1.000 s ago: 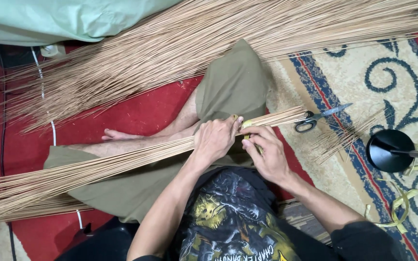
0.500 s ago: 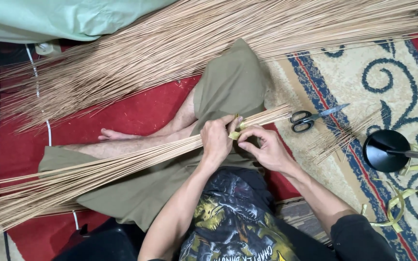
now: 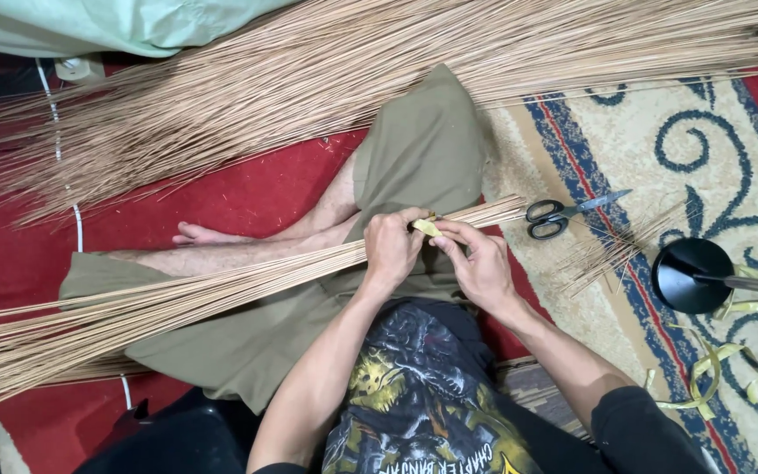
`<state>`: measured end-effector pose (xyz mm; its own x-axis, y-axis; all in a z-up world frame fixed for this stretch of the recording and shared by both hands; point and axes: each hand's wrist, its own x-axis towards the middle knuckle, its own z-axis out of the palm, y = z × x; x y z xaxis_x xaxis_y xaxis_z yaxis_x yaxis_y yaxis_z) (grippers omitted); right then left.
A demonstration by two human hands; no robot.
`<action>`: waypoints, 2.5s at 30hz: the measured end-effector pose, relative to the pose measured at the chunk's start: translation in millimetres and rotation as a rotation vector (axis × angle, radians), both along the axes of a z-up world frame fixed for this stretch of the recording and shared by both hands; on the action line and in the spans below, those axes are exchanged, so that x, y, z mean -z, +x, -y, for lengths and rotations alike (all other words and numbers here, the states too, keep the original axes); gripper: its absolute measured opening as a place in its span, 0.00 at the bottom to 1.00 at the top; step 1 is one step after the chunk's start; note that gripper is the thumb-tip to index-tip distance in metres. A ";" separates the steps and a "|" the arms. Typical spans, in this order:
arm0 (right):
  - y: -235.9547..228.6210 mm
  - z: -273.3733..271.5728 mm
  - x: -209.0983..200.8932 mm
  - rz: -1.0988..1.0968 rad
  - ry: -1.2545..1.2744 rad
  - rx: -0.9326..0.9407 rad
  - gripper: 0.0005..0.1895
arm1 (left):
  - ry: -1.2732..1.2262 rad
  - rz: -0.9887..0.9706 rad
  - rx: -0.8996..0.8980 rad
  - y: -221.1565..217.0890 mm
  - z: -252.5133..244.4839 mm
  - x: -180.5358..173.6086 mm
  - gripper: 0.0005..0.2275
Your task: The person gathers bamboo sticks into bundles, ties them with yellow plastic strips, and trims the ends using scissors.
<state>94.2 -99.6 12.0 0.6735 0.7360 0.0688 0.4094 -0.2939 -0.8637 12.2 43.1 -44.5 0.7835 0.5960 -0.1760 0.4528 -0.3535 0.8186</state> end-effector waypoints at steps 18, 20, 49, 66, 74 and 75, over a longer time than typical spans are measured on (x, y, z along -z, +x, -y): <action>14.3 -15.6 27.1 0.343 0.128 -0.048 0.04 | -0.002 -0.063 0.062 1.7 -3.9 -12.9 0.05; 16.5 -15.5 28.6 0.340 0.148 -0.054 0.04 | -0.047 -0.074 0.119 3.8 -13.3 -18.3 0.05; -18.9 -10.2 22.2 0.134 -0.125 0.361 0.02 | -0.117 0.087 0.355 1.5 -15.4 -26.2 0.09; -26.6 2.0 8.6 0.225 -0.182 0.216 0.06 | 0.217 0.265 0.327 -12.2 5.0 -14.8 0.04; -30.6 6.4 13.9 0.286 -0.378 0.182 0.09 | 0.367 0.364 0.278 -10.5 15.7 -2.4 0.03; -31.3 7.2 16.2 0.320 -0.406 0.189 0.08 | 0.413 0.382 0.266 -10.4 17.8 4.0 0.03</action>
